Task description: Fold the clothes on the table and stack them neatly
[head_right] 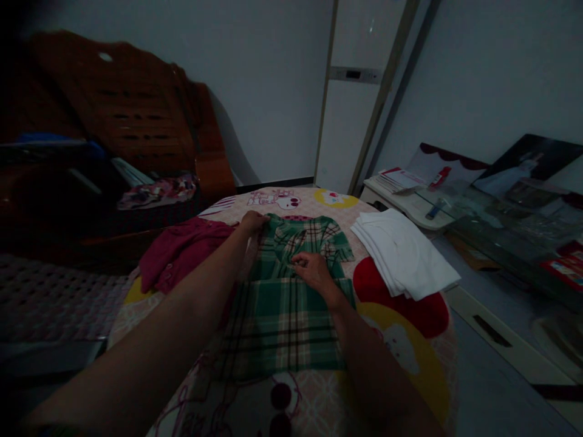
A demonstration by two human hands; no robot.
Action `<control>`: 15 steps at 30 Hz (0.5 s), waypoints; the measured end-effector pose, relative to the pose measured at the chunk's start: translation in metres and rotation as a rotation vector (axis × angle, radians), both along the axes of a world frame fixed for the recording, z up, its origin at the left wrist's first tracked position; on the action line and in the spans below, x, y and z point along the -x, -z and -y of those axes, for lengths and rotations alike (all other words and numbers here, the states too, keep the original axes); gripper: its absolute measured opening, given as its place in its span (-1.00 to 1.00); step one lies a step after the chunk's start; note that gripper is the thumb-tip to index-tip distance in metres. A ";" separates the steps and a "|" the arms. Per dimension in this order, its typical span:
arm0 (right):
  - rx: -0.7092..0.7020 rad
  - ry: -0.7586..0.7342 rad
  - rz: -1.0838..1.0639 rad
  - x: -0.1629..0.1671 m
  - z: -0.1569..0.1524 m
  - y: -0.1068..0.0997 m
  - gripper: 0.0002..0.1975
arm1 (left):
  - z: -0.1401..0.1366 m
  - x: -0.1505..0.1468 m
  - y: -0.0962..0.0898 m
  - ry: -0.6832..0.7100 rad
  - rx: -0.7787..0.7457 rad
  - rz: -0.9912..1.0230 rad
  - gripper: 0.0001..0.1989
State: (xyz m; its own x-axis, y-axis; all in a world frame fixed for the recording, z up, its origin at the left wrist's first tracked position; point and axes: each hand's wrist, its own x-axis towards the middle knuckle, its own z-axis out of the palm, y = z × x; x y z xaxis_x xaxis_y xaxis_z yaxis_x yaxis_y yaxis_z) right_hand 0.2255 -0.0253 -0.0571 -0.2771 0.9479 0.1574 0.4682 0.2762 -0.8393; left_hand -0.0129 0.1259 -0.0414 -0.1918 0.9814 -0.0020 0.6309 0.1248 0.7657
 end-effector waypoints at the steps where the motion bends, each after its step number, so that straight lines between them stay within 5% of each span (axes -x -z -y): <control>1: 0.000 0.001 0.001 0.000 0.000 0.000 -0.83 | -0.001 -0.002 -0.001 -0.024 0.040 -0.045 -0.84; 11: -0.015 -0.010 0.087 0.003 0.003 -0.001 -0.65 | 0.003 -0.003 -0.011 -0.099 -0.110 -0.482 -0.70; 15: -0.072 0.016 0.207 0.006 0.003 0.000 -0.63 | -0.003 0.001 -0.003 -0.084 -0.054 -0.401 -0.79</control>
